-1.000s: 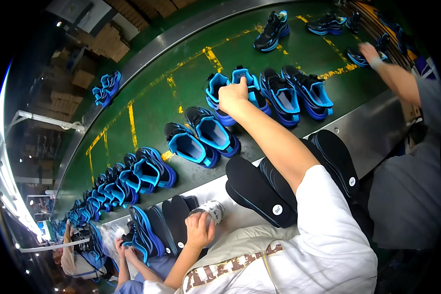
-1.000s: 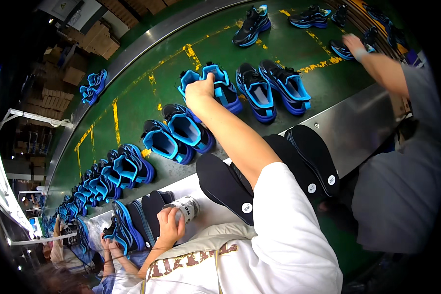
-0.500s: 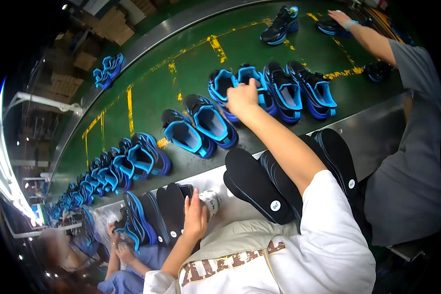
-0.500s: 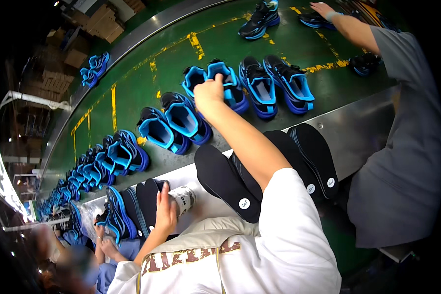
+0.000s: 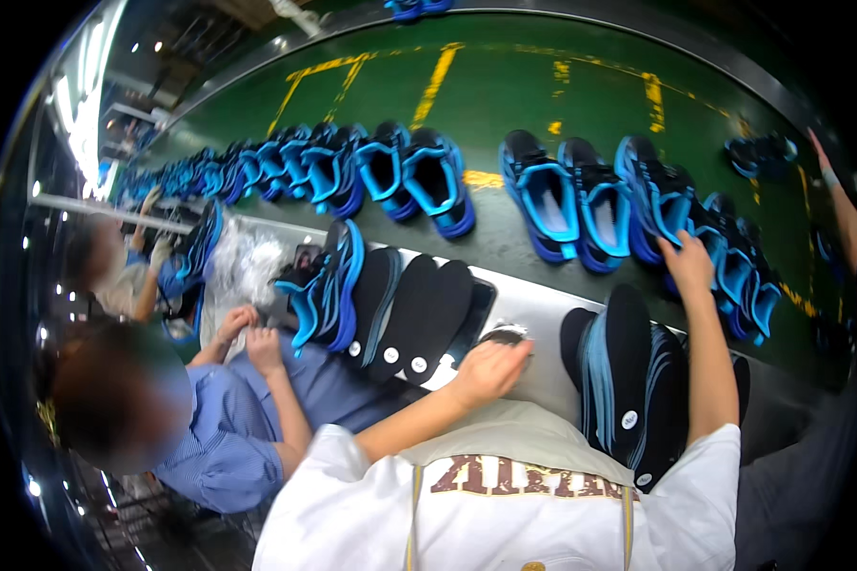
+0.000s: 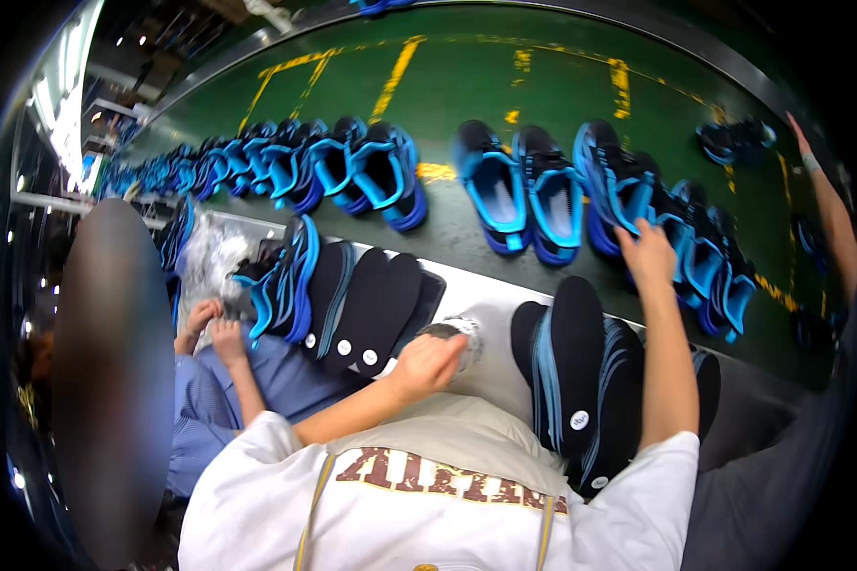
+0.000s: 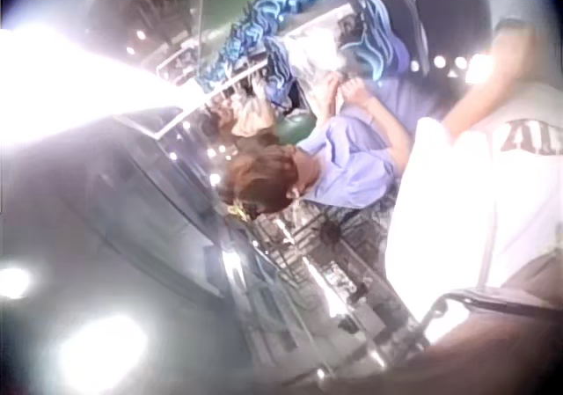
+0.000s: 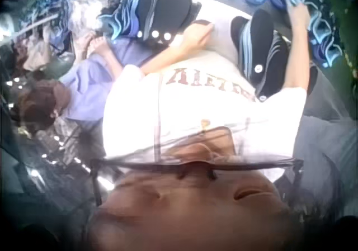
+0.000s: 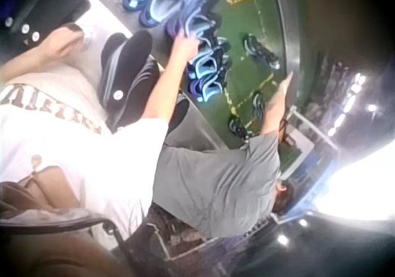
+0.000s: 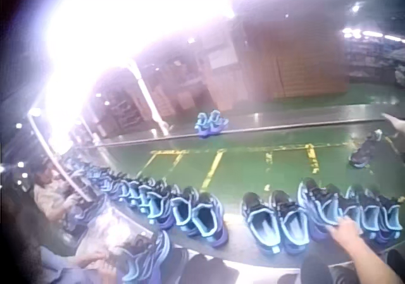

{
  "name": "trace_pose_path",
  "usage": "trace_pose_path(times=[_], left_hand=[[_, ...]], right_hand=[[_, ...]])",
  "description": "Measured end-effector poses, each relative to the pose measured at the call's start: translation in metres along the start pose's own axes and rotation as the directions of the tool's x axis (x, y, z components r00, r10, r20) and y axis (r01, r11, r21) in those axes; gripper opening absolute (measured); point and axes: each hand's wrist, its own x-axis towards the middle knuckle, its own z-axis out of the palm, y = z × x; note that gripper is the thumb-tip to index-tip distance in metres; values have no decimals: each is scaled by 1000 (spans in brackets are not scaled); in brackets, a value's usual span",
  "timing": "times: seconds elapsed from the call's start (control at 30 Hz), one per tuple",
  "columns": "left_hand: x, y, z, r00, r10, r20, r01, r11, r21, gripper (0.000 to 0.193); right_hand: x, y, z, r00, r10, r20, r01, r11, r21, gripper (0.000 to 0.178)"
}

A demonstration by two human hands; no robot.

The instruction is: The person places insoles into several sneakers on a workbench. The person handles the sneakers and the stack of insoles by hand.

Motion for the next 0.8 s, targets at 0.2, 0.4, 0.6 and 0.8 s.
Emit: trace_pose_path(times=[0.2,0.4,0.6,0.8], left_hand=[[8,3,-7,962,-224,-154,163,929,-332,27],[-42,-22,-47,725,-554,-409,591,806,-42,27],[-115,-59,-44,535,-799,-274,818,409,404,64],[-102,-69,-50,609,-759,-231,773,501,390,54]], right_hand=[[3,45,-22,992,121,42,-114,984,-134,43],[-28,4,-64,991,-119,-61,115,992,-57,52],[-90,-56,-97,995,-102,-18,102,938,331,33],[-128,-124,-102,967,-249,54,205,886,416,22]])
